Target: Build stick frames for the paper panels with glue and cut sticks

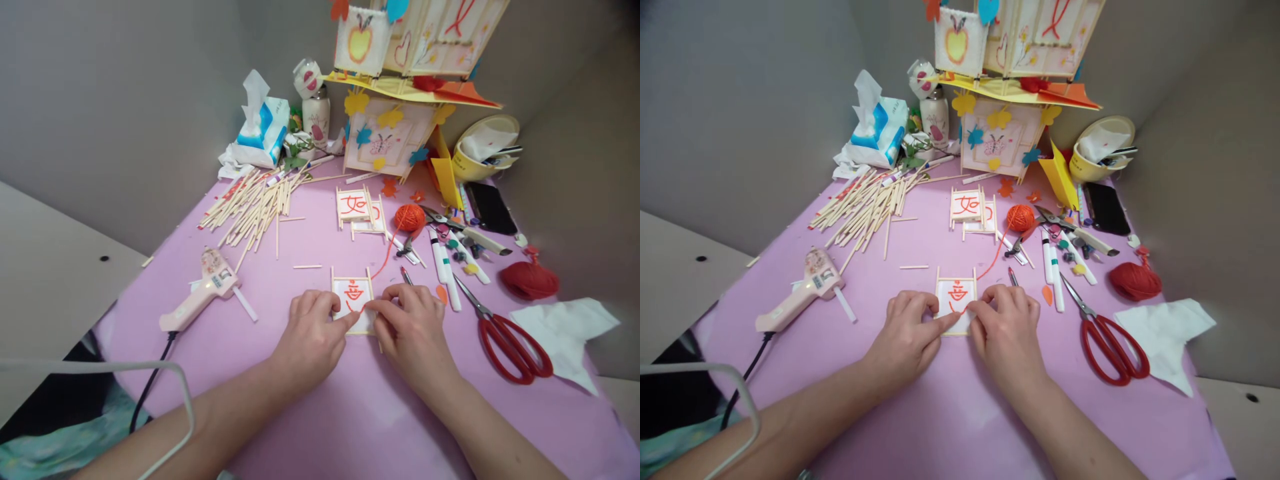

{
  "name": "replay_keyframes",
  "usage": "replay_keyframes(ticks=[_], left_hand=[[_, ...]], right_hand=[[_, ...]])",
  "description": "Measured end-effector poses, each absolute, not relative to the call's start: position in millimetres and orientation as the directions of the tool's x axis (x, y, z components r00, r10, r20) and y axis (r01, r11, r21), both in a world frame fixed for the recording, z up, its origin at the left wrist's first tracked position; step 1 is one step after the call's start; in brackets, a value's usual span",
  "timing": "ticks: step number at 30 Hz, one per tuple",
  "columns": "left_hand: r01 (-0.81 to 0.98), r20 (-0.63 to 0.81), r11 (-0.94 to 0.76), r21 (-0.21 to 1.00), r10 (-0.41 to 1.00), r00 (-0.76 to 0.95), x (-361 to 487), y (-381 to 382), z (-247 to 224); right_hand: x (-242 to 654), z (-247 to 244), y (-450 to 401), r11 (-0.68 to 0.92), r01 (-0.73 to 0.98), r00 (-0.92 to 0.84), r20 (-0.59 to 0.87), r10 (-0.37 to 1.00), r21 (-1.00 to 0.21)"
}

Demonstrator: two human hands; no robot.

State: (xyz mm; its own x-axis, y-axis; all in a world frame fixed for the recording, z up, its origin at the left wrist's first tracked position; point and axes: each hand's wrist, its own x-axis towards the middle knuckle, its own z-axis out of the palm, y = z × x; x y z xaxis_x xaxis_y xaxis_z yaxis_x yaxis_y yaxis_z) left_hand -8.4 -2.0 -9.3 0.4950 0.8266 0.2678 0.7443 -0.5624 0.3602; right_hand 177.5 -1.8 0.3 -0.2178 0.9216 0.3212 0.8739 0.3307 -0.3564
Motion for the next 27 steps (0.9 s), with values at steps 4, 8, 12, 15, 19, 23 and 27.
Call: replay_keyframes(ticks=[4,8,12,15,19,23,27], left_hand=[[0.744,0.26,-0.565,0.356,0.825,0.502,-7.8,-2.2,-8.5],[0.733,0.287,-0.57,0.371,0.821,0.494,-9.0,-3.5,-7.2],[0.753,0.32,-0.542,0.373,0.837,0.443,-10.8,-2.4,-7.0],[0.769,0.304,-0.526,0.364,0.847,0.435,-11.2,-1.2,-7.2],[0.778,0.285,-0.513,0.363,0.856,0.432,-11.0,-1.2,-7.2],[0.777,0.291,-0.508,0.372,0.859,0.422,-10.9,-1.2,-8.1],[0.789,0.267,-0.494,0.365,0.868,0.42,-10.6,-0.5,-9.1]], right_hand=[[178.2,-0.2,-1.7,0.333,0.87,-0.227,0.304,0.925,-0.364],[179.4,2.2,-2.3,0.331,0.868,-0.215,0.321,0.922,-0.37],[178.4,4.2,-3.1,0.342,0.862,-0.225,0.322,0.919,-0.374],[176.9,4.6,-3.8,0.352,0.859,-0.252,0.291,0.923,-0.371],[176.5,5.5,-5.1,0.356,0.859,-0.255,0.295,0.921,-0.368],[176.9,5.6,-5.8,0.366,0.866,-0.263,0.313,0.913,-0.34],[176.1,4.8,-5.1,0.38,0.864,-0.294,0.283,0.913,-0.331]])
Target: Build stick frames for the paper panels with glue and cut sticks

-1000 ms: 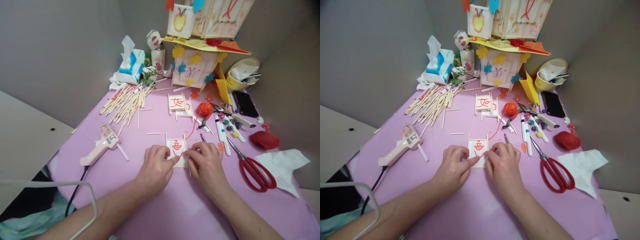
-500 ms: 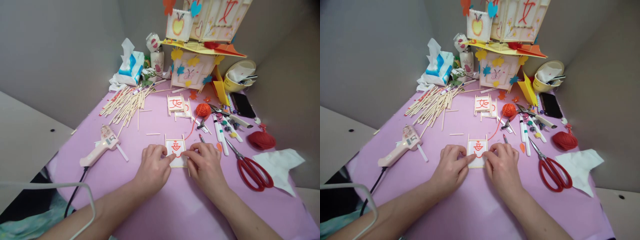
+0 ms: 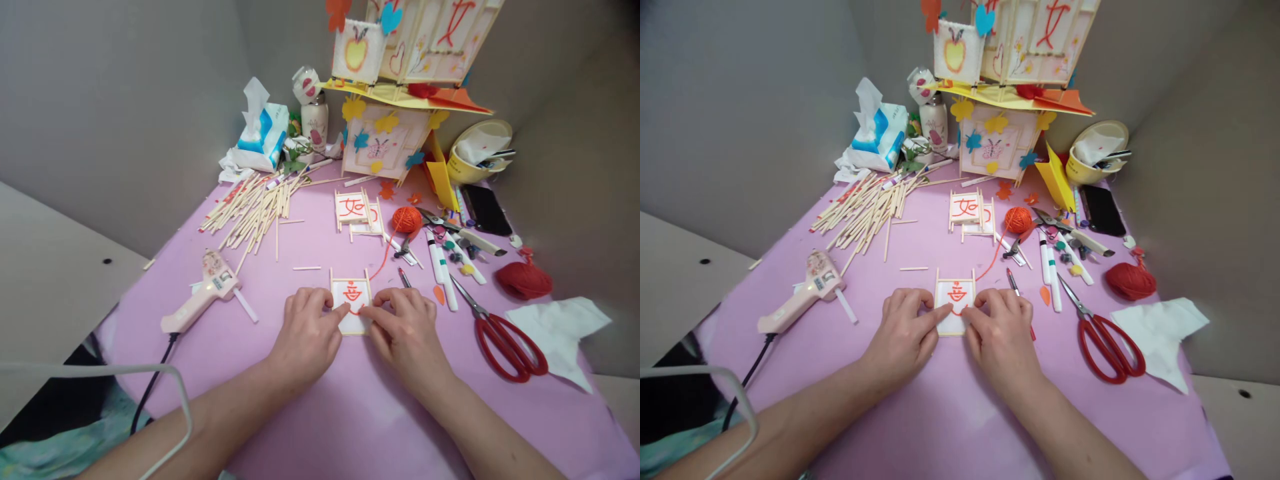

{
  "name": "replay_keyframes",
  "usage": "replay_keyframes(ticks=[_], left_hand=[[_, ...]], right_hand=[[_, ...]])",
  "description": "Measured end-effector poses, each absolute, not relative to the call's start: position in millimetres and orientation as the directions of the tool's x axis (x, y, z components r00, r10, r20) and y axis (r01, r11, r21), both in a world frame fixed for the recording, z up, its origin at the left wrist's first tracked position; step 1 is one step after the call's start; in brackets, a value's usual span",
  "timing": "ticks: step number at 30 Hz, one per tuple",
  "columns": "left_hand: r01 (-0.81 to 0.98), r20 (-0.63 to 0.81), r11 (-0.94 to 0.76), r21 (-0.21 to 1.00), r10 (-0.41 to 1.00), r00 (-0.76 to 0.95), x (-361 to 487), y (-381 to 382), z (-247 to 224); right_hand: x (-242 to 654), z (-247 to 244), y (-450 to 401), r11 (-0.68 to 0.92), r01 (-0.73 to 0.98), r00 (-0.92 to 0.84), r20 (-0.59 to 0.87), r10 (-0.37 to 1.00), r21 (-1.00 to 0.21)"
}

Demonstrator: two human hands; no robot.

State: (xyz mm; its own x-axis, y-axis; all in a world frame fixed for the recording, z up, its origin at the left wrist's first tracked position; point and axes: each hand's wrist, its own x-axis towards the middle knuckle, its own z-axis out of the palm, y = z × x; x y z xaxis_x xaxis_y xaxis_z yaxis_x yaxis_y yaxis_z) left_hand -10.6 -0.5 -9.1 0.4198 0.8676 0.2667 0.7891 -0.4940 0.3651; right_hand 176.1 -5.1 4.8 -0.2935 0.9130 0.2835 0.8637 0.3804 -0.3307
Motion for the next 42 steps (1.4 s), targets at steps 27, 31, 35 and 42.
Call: replay_keyframes(ticks=[27,31,35,42], left_hand=[[0.725,0.322,-0.575,0.381,0.817,0.479,-10.8,-1.3,-9.1],[0.731,0.357,-0.562,0.387,0.822,0.443,-11.9,-1.0,-8.4],[0.721,0.383,-0.572,0.39,0.813,0.438,-12.2,-1.1,-7.9],[0.721,0.347,-0.574,0.39,0.816,0.462,-10.3,-1.2,-8.9]], right_hand=[[175.3,4.1,-6.3,0.422,0.817,-0.324,0.292,0.9,-0.392],[176.7,5.5,-5.9,0.41,0.822,-0.292,0.325,0.899,-0.395],[177.7,5.5,-6.6,0.419,0.815,-0.3,0.326,0.896,-0.401],[177.6,3.4,-6.8,0.415,0.818,-0.309,0.304,0.901,-0.398]])
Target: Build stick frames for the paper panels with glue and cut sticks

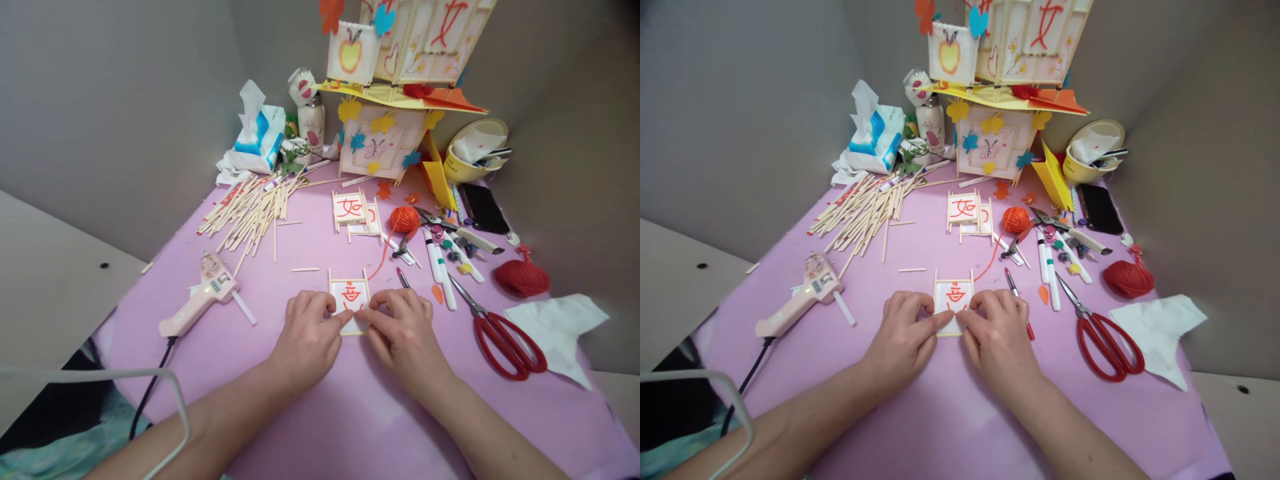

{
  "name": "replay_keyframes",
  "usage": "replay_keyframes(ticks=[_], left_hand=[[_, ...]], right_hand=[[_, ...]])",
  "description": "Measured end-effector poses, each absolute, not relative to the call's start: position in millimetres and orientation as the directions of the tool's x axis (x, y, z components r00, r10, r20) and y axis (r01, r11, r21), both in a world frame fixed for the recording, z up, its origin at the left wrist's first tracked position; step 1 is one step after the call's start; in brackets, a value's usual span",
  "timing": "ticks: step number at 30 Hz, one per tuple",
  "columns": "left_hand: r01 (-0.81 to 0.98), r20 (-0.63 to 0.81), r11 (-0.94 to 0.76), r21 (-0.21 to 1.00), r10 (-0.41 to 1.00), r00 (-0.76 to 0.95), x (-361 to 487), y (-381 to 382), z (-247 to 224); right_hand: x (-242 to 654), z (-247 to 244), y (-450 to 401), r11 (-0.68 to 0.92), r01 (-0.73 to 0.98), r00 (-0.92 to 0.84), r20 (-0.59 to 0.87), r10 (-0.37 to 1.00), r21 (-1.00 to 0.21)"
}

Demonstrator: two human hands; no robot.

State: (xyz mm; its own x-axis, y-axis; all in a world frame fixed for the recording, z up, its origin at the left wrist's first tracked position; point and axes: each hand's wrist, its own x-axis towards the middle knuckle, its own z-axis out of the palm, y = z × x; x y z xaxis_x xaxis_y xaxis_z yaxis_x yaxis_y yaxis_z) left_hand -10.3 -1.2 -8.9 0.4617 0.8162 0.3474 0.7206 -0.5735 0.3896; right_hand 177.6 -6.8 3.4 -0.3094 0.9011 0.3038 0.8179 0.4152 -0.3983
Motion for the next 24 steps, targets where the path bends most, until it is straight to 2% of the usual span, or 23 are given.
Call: replay_keyframes(ticks=[3,8,14,20,24], left_hand=[[0.722,0.373,-0.57,0.392,0.816,0.441,-10.8,-1.4,-9.5],[0.715,0.366,-0.577,0.395,0.813,0.454,-10.9,-1.7,-10.0],[0.719,0.361,-0.569,0.399,0.818,0.447,-10.8,-1.1,-9.2],[0.73,0.295,-0.568,0.38,0.822,0.486,-9.7,-1.8,-9.3],[0.725,0.298,-0.571,0.385,0.821,0.488,-9.6,-1.7,-9.1]], right_hand=[[177.4,3.2,-6.5,0.419,0.816,-0.3,0.329,0.895,-0.397],[177.4,2.7,-5.6,0.423,0.822,-0.333,0.282,0.9,-0.38],[183.4,4.0,-2.1,0.364,0.854,-0.23,0.359,0.905,-0.371],[181.9,1.0,-1.5,0.345,0.866,-0.253,0.278,0.927,-0.361],[181.3,1.8,-1.8,0.33,0.871,-0.229,0.293,0.928,-0.365]])
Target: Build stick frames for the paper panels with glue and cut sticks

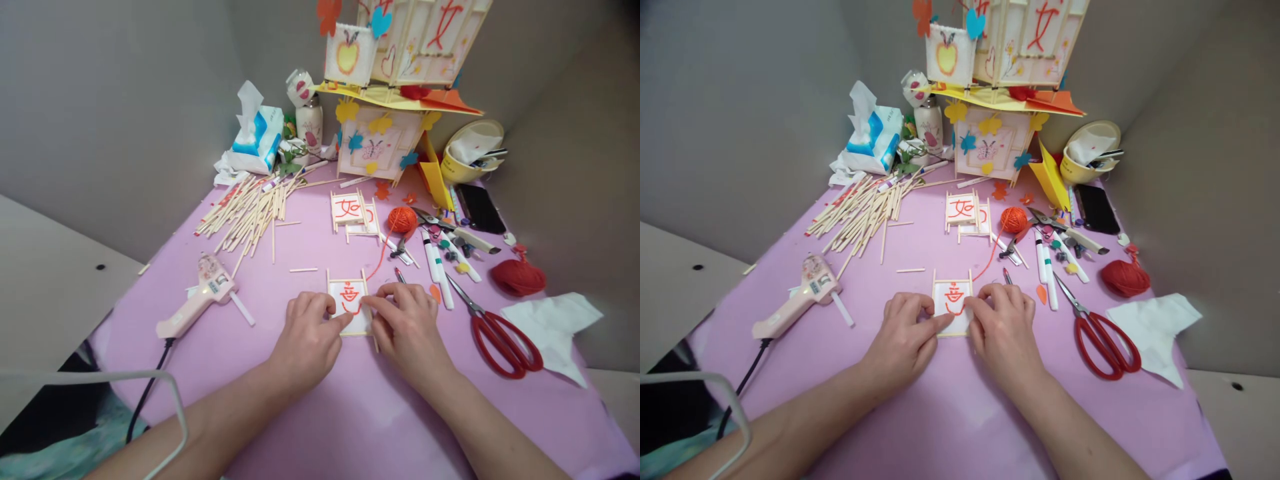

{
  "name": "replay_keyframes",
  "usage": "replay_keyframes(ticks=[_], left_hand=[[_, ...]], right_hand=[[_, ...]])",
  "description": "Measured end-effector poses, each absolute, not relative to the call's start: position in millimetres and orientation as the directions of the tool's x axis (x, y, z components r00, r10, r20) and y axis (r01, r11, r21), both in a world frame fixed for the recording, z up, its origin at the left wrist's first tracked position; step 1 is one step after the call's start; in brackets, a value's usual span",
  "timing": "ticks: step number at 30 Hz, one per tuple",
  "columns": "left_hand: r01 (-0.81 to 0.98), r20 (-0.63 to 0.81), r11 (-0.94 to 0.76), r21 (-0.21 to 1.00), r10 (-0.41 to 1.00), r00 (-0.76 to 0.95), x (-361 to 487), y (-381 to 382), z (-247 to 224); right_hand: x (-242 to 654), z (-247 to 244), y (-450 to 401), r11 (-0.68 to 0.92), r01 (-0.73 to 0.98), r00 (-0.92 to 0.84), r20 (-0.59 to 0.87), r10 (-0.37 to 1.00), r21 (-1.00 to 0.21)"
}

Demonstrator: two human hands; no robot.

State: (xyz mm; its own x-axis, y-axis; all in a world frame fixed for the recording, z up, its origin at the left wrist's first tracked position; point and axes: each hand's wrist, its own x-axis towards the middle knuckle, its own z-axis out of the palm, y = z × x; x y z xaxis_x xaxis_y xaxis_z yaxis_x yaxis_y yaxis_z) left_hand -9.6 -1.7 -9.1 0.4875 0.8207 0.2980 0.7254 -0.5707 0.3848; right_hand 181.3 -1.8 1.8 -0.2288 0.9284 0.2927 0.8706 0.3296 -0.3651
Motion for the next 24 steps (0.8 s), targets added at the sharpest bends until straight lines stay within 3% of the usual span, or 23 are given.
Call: replay_keyframes(ticks=[18,24], left_hand=[[0.734,0.277,-0.565,0.376,0.825,0.493,-10.0,-0.8,-10.5],[0.755,0.323,-0.522,0.397,0.849,0.417,-11.1,-0.4,-8.4]], right_hand=[[180.9,1.7,-3.1,0.351,0.853,-0.253,0.283,0.925,-0.387],[180.8,1.2,-3.4,0.371,0.843,-0.266,0.298,0.917,-0.39]])
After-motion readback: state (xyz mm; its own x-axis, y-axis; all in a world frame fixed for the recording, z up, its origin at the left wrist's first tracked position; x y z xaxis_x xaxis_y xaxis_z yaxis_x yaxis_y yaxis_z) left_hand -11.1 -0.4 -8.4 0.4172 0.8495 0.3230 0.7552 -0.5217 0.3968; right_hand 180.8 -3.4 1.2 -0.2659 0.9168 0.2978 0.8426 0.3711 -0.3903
